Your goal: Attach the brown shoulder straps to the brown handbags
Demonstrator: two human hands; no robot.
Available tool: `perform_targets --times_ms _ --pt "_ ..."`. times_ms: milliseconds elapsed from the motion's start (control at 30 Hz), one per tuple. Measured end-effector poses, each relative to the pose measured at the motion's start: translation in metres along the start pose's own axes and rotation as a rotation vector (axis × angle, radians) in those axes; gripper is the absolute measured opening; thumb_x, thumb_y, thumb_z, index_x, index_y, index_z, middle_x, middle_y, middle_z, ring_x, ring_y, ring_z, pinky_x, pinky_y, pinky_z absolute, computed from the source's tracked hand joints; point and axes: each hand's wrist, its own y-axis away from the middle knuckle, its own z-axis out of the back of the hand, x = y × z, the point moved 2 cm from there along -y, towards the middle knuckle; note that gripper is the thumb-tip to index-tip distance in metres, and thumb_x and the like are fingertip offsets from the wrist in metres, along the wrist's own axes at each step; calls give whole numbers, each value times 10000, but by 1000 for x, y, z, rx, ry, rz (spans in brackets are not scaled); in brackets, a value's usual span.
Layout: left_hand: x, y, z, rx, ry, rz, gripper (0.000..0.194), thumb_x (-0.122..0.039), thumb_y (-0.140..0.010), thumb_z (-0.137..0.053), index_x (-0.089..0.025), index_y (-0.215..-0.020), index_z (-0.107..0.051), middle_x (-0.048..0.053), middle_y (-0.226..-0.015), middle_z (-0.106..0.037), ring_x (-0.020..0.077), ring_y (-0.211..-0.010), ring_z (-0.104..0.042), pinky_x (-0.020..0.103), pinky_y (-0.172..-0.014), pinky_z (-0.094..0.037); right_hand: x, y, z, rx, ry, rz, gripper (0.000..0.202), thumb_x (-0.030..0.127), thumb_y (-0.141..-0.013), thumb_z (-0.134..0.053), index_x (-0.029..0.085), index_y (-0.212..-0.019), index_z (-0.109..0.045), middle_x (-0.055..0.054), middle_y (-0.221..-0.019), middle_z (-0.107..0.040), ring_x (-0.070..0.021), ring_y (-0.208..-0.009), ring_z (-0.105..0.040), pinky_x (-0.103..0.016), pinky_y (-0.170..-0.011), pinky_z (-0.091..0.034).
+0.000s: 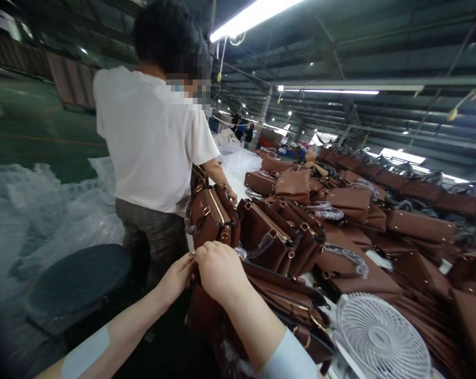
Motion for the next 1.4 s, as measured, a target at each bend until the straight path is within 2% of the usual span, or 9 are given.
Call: perform_targets --times_ms 100,200,333,500,667,800,967,1200,1400 --pt "6 8 -2 36 17 48 356 -531 -786 -542 -181 -728 -534 -13 -603 -513 140 -583 -477 253 -537 -349 4 1 -1 -15 -39 -13 168 187 -957 -475 195 -921 -639 -36 -898 -676 -188 -893 -631 -297 -818 -477" --pt "-3 17 -2 19 21 64 273 -452 -774 -583 -181 -739 -570 9 -652 -559 156 -626 -505 268 -566 -376 2 3 3 -54 -99 -36 219 184 -968 -449 213 -1041 -654 -28 -969 -706 -192 -931 -650 -300 -836 -486" --pt "-11 25 -3 -45 -49 14 221 -394 -778 -626 -176 -819 -632 44 -759 -640 186 -723 -568 287 -629 -427 -15 5 3 -111 -218 -68 322 199 -995 -367 198 -1111 -668 -55 -1066 -731 -184 -962 -681 -294 -858 -509" --pt "-7 25 -8 -118 -149 -66 191 -270 -766 -631 -152 -916 -653 77 -913 -679 197 -837 -615 312 -736 -483 -40 2 -13 -152 -428 -106 331 297 -957 -414 198 -1087 -701 -80 -990 -756 -207 -904 -712 -325 -829 -556" --pt "-12 25 -7 -124 -246 -120 184 -244 -725 -637 -159 -887 -661 69 -910 -676 191 -807 -609 314 -732 -488 -47 4 -20 -162 -378 -79 336 315 -928 -429 205 -1088 -704 -84 -1068 -751 -232 -947 -717 -370 -840 -577" --pt "-13 23 -3 -62 -241 -6 245 -317 -715 -682 -150 -894 -664 59 -870 -681 185 -758 -600 304 -690 -468 -48 4 -20 -165 -325 -47 332 302 -922 -434 216 -1084 -711 -79 -1084 -749 -232 -956 -721 -360 -832 -588" --pt "-3 19 -8 -55 29 148 309 -288 -653 -779 -145 -903 -667 34 -832 -682 164 -745 -593 267 -658 -440 -48 1 -23 -52 -313 17 342 295 -933 -416 230 -1091 -712 -57 -1079 -751 -224 -980 -712 -374 -867 -577" --pt "3 31 -20 -241 117 55 214 -286 -726 -732 -136 -861 -660 53 -808 -694 161 -717 -605 271 -644 -450 -46 3 -21 -38 -348 -30 343 340 -943 -425 232 -1126 -694 -55 -1064 -755 -223 -949 -718 -358 -818 -582" --pt "-18 41 -13 -264 -328 -237 69 -235 -780 -669 -180 -779 -712 61 -823 -701 198 -784 -627 309 -714 -450 -45 4 -20 -28 -357 23 330 313 -944 -426 245 -1100 -709 -56 -1072 -753 -223 -953 -715 -359 -835 -577"
